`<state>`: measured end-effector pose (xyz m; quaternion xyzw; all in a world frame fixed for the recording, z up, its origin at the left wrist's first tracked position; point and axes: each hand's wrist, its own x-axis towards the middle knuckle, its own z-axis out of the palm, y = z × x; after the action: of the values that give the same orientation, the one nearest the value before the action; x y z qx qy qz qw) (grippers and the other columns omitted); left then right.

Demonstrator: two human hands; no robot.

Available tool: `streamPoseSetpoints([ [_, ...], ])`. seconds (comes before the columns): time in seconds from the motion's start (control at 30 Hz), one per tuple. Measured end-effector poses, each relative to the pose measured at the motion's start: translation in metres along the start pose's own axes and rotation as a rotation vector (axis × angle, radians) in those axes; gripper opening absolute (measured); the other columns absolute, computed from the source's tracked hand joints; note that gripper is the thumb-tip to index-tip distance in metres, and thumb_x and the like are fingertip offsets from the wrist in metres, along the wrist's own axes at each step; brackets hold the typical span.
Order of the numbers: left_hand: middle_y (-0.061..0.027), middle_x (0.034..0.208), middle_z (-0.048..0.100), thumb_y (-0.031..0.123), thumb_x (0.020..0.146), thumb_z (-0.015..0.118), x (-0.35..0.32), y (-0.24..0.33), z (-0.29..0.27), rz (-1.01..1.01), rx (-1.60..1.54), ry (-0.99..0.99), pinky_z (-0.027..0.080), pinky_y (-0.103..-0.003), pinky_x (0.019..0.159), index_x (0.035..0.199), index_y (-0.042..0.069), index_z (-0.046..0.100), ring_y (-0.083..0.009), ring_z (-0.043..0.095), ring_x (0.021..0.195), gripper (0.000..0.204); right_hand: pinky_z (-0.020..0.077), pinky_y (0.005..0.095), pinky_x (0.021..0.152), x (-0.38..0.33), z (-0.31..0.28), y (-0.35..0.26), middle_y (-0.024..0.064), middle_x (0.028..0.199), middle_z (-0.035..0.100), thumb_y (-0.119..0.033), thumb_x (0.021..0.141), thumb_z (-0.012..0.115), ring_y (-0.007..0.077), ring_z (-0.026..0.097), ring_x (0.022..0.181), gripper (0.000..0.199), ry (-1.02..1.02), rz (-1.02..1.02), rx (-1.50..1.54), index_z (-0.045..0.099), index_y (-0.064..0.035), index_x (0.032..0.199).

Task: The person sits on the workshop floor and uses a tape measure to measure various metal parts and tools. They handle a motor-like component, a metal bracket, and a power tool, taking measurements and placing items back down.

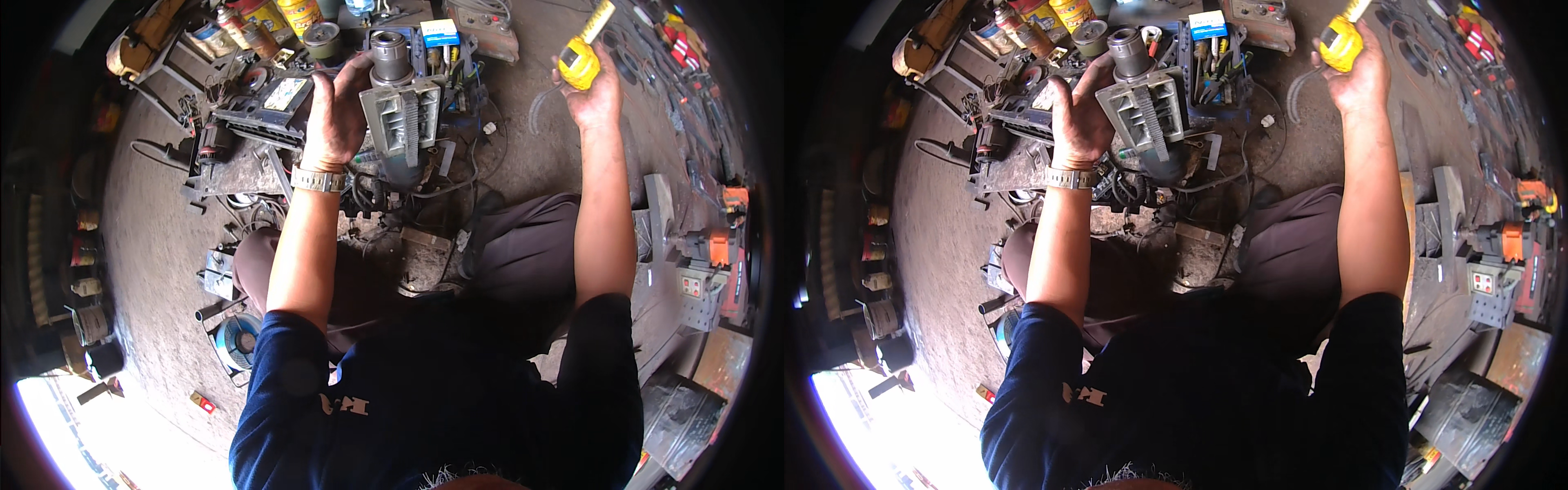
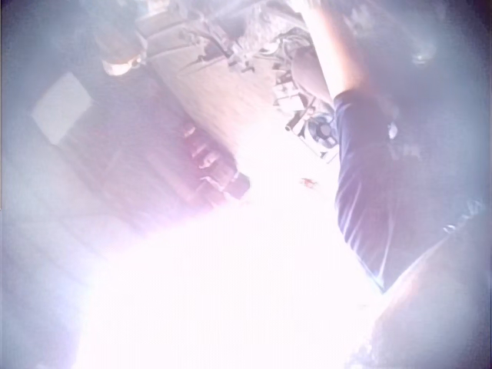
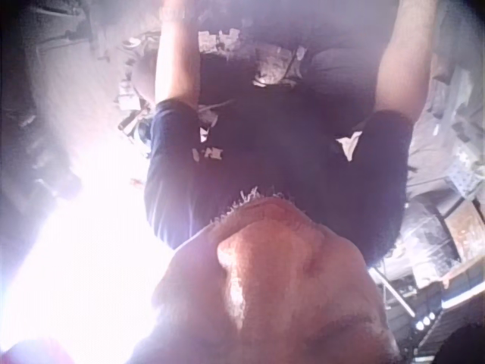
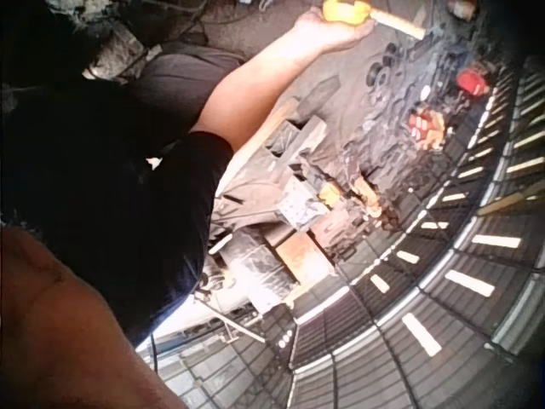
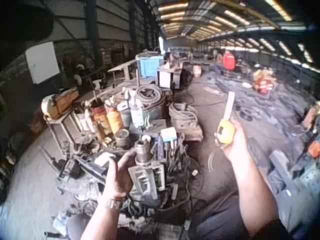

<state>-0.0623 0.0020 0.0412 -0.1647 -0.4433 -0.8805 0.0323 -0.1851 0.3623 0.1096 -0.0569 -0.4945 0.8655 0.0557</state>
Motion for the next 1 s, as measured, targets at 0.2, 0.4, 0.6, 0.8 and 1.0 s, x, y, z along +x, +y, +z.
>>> streamPoseSetpoints([
  [0.2, -0.0147, 0.145, 0.052, 0.073, 0.100, 0.032, 0.001, 0.000, 0.004, 0.017, -0.021, 0.031, 0.029, -0.041, 0.118, 0.145, -0.001, 0.048, -0.0272, 0.044, 0.137, 0.088, 0.0490, 0.0504, 0.080, 0.023, -0.032, -0.012, 0.0092, 0.104, 0.064, -0.040, 0.103, 0.050, 0.0347, 0.060, 0.095, 0.033, 0.200, 0.019, 0.059, 0.060, -0.0111, 0.117],
  [0.4, -0.0178, 0.148, 0.050, 0.073, 0.100, 0.029, 0.001, 0.002, 0.005, -0.079, -0.115, 0.115, 0.029, -0.040, 0.118, 0.145, -0.001, 0.048, -0.0300, 0.045, 0.137, 0.089, 0.0475, 0.0501, 0.077, 0.030, -0.064, -0.010, 0.0088, 0.108, 0.060, -0.041, 0.103, 0.049, 0.0321, 0.055, 0.095, 0.033, 0.275, 0.020, 0.039, 0.058, -0.0118, 0.115],
  [0.6, -0.0167, 0.149, 0.049, 0.069, 0.103, 0.029, -0.004, 0.006, 0.013, -0.074, -0.084, 0.130, 0.028, -0.039, 0.118, 0.145, -0.002, 0.048, -0.0294, 0.044, 0.138, 0.084, 0.0465, 0.0506, 0.080, 0.032, -0.095, -0.013, 0.0093, 0.107, 0.059, -0.040, 0.101, 0.049, 0.0321, 0.055, 0.094, 0.032, 0.420, 0.048, 0.031, 0.058, -0.0125, 0.114],
  [0.8, -0.0160, 0.151, 0.048, 0.063, 0.105, 0.033, -0.001, 0.000, 0.006, -0.032, -0.037, 0.088, 0.024, -0.038, 0.120, 0.146, -0.002, 0.047, -0.0275, 0.041, 0.141, 0.078, 0.0465, 0.0515, 0.081, 0.028, -0.097, -0.014, 0.0094, 0.107, 0.059, -0.041, 0.100, 0.052, 0.0328, 0.055, 0.094, 0.032, 0.432, 0.044, 0.029, 0.057, -0.0127, 0.115],
  [1.0, -0.0157, 0.151, 0.048, 0.063, 0.105, 0.034, -0.004, 0.004, 0.011, -0.018, 0.020, 0.080, 0.026, -0.040, 0.120, 0.147, -0.002, 0.046, -0.0272, 0.040, 0.141, 0.078, 0.0465, 0.0514, 0.080, 0.025, -0.086, -0.010, 0.0087, 0.105, 0.059, -0.042, 0.100, 0.054, 0.0332, 0.054, 0.091, 0.032, 0.377, 0.060, 0.057, 0.057, -0.0141, 0.115],
])
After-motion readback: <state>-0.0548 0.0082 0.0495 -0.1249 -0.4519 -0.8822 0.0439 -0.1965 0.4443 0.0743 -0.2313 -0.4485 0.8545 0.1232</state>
